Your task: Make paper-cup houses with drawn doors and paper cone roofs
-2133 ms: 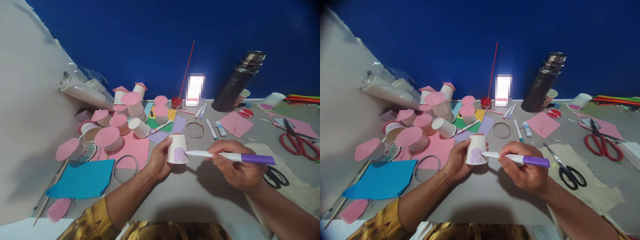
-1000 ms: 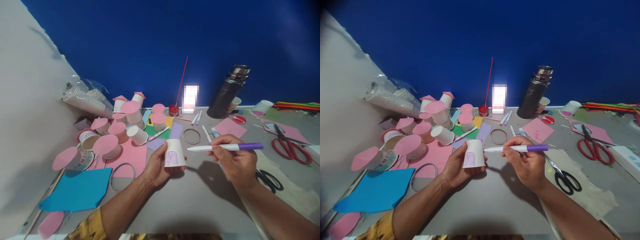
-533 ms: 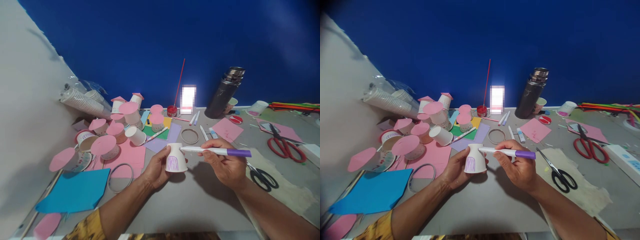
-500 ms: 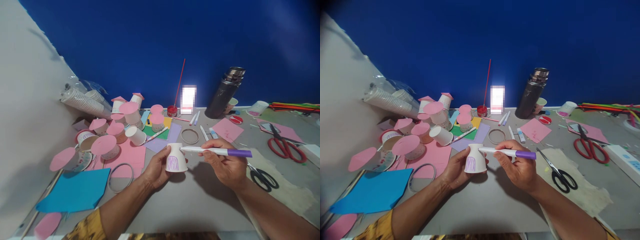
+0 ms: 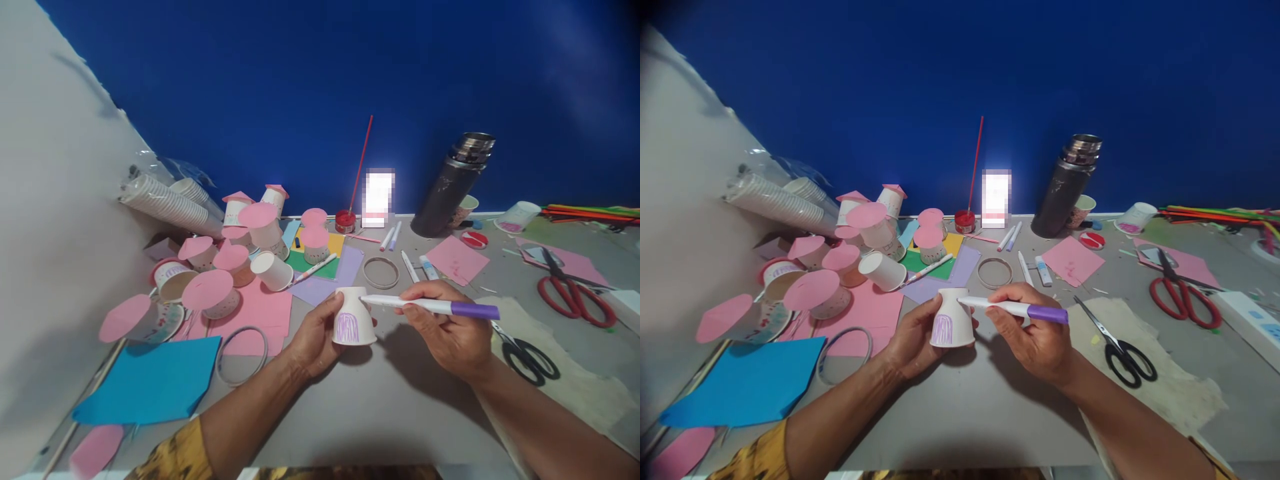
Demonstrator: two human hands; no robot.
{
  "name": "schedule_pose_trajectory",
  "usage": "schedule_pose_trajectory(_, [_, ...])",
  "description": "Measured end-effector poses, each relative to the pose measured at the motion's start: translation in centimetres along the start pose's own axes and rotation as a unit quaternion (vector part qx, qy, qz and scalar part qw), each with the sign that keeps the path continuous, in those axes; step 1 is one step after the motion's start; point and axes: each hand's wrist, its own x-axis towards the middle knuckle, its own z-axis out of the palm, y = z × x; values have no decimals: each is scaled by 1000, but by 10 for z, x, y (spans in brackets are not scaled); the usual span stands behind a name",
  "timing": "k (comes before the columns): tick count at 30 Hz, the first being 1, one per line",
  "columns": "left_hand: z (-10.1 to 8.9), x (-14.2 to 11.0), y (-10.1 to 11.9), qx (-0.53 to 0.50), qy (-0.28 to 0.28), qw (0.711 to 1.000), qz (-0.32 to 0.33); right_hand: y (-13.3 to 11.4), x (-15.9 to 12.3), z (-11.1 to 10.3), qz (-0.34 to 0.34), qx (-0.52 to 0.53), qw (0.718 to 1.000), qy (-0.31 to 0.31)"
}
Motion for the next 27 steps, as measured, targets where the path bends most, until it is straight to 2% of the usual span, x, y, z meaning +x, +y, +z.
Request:
schedule_pose_trajectory(11, [3,-1,0,-5,37,999,1,-7,5,-5,-43,5,999,-30])
schedule_pose_trajectory(20, [2,-2,0,0,7,1000,-3,0,-1,-4,-11,5,1000,5])
schedule_pose_trajectory(27, [2,-4,0,2,-4,1000,-4,-1,1,-5,-12,2,1000,2])
